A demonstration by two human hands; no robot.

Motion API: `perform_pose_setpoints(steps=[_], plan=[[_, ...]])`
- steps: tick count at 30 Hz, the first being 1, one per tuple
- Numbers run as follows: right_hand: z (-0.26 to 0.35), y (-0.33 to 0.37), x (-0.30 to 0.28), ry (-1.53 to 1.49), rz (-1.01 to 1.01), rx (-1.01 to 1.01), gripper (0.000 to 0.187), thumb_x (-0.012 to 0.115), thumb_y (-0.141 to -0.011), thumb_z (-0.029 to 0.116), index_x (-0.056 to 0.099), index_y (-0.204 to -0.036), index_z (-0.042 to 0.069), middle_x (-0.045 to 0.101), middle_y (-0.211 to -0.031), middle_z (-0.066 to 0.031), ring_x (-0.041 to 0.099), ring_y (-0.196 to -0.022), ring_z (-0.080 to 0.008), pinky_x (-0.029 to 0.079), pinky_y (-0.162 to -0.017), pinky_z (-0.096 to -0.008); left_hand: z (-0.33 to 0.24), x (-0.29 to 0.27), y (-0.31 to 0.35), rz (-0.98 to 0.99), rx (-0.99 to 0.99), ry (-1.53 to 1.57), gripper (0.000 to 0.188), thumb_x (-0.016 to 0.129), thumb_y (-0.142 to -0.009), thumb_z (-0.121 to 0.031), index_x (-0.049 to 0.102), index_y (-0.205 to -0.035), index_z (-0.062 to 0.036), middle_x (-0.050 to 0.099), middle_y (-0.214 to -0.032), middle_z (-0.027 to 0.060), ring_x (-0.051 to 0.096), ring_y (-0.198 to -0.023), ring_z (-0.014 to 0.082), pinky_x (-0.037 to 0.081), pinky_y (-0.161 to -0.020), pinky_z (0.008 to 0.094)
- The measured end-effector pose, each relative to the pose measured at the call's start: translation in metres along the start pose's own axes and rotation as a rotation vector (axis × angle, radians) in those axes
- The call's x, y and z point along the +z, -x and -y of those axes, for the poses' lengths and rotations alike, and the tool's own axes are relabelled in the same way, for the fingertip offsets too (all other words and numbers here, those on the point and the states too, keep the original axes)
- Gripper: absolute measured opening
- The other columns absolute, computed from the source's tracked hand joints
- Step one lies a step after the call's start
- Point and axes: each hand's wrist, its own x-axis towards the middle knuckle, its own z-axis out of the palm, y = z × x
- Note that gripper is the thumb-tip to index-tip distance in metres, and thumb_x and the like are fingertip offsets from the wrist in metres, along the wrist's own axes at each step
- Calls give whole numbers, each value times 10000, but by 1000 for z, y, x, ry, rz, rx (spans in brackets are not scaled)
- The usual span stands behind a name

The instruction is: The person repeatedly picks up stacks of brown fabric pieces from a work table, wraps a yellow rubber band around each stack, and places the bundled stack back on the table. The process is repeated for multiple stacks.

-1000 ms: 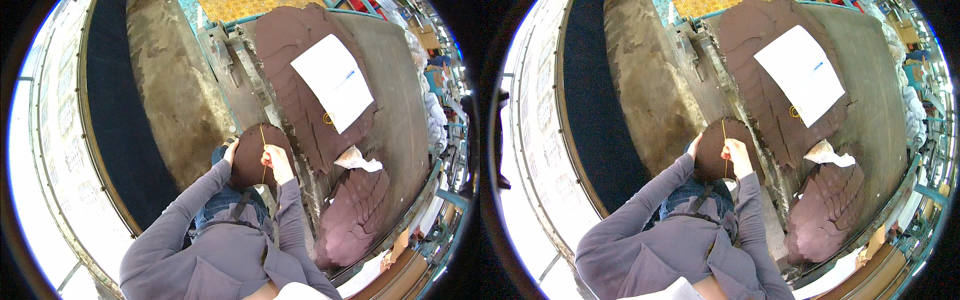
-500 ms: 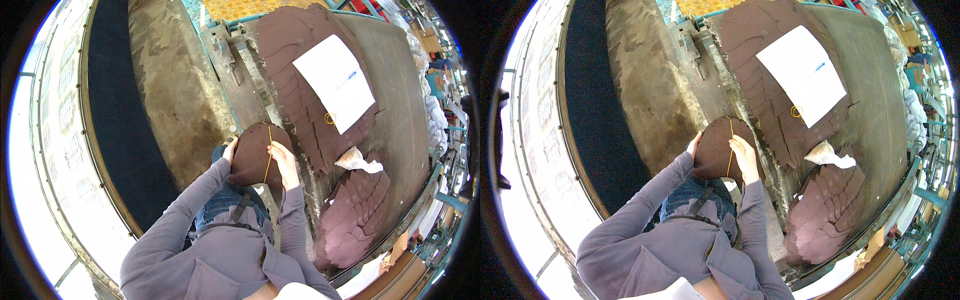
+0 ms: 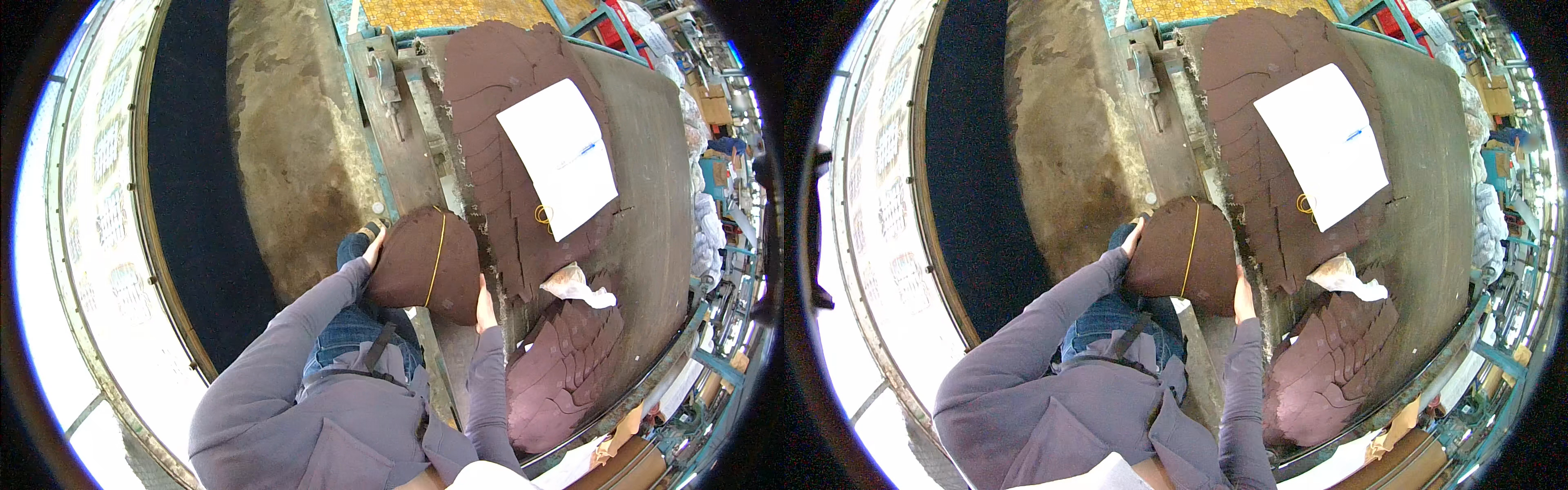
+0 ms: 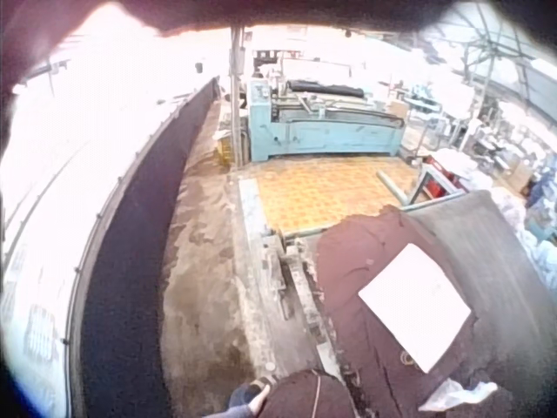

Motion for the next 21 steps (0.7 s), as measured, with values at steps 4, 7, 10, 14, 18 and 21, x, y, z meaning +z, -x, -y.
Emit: perform_pose_setpoints(steps=[4,7,10,14,18,21], plan=[[29,17,9,-44,93,98,752,357,-935,599,422,-1371,-10,435,-1410,-143,396,-1312,-242,285,-1076,-355,3,-2,0,-74,112,-14,647,454,-893,-608,589,-1216,-63,624,-1179,114,605,-1021,251,463,-911,389],[48,23,10,-2,29,90,738,373,-937,587,433,-1363,-13,466,-1385,-137,428,-1285,-242,305,-1064,-360,15,-28,-30,-1,174,85,600,502,-890,-562,593,-1205,-59,635,-1153,112,612,-992,257,465,-901,389],[60,29,17,-9,-28,35,719,393,-941,568,455,-1341,-26,499,-1354,-133,465,-1246,-241,328,-1044,-358,1,-17,-29,-2,85,180,565,504,-899,-529,586,-1215,-68,628,-1167,115,607,-1003,273,472,-891,422],[97,22,36,41,-42,-71,684,398,-948,551,534,-1263,-41,560,-1280,-139,509,-1180,-230,351,-1013,-334,-39,-16,-36,182,116,254,591,480,-902,-542,543,-1277,-89,600,-1216,131,595,-1047,291,465,-920,447],[101,-17,47,107,-80,-267,670,389,-951,550,583,-1202,-40,582,-1245,-172,524,-1169,-231,359,-1004,-312,-84,-3,-48,189,103,250,544,451,-931,-470,531,-1287,-66,596,-1219,138,597,-1042,274,477,-897,428],[130,-4,84,492,-371,-477,638,526,-902,485,505,-1265,-39,581,-1221,-213,558,-1116,-334,396,-984,-364,-103,-8,-55,149,107,172,528,447,-934,-452,536,-1279,-61,595,-1218,140,597,-1038,268,479,-890,423]])
